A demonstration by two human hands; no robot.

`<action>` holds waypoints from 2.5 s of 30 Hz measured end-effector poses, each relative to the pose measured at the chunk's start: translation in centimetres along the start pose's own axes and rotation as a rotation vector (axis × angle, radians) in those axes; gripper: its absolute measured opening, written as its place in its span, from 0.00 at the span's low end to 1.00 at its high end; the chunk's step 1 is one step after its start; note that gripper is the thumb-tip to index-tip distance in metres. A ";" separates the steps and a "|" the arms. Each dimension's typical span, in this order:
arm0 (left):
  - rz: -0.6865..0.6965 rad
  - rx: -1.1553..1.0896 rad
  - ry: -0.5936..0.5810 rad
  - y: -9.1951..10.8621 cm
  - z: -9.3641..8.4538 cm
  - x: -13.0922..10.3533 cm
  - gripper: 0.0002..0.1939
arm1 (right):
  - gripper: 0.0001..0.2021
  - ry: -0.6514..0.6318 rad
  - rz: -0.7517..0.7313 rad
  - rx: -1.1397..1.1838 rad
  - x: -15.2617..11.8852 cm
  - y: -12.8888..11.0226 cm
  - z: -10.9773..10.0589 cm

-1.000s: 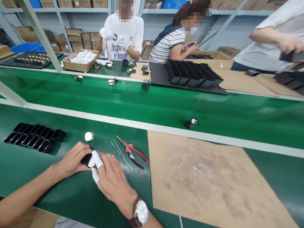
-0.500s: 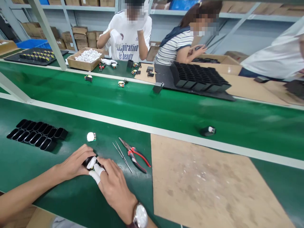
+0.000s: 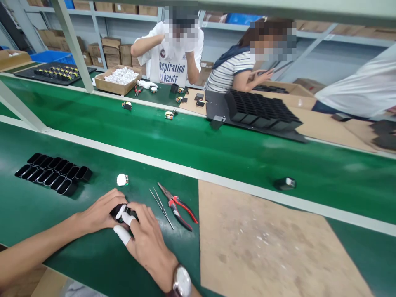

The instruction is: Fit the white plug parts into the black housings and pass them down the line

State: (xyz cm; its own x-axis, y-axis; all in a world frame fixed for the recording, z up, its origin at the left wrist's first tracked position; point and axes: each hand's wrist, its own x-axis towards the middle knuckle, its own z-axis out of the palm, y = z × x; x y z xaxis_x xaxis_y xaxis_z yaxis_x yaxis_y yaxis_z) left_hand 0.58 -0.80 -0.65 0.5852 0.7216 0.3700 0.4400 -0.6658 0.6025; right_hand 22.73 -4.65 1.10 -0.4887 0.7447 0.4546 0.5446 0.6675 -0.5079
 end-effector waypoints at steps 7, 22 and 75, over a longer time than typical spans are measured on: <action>-0.023 -0.190 -0.131 0.1 -0.6 0.8 0.12 | 0.19 -0.006 0.021 0.062 0.3 0.3 -0.4; -0.061 -0.027 -0.070 0.1 -0.2 0.4 0.15 | 0.24 -0.129 -0.178 -0.099 0.4 1.2 -0.3; -0.318 -0.133 -0.291 1.5 -1.6 -0.1 0.26 | 0.17 0.001 -0.001 -0.420 -2.7 -2.0 -3.0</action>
State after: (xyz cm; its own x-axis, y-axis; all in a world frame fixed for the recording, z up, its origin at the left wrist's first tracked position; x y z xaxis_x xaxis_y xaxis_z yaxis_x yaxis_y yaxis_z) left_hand 0.11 -1.53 1.34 0.6108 0.7901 -0.0511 0.5489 -0.3761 0.7465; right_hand 25.00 -7.94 3.11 -0.4888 0.7438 0.4560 0.7746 0.6104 -0.1654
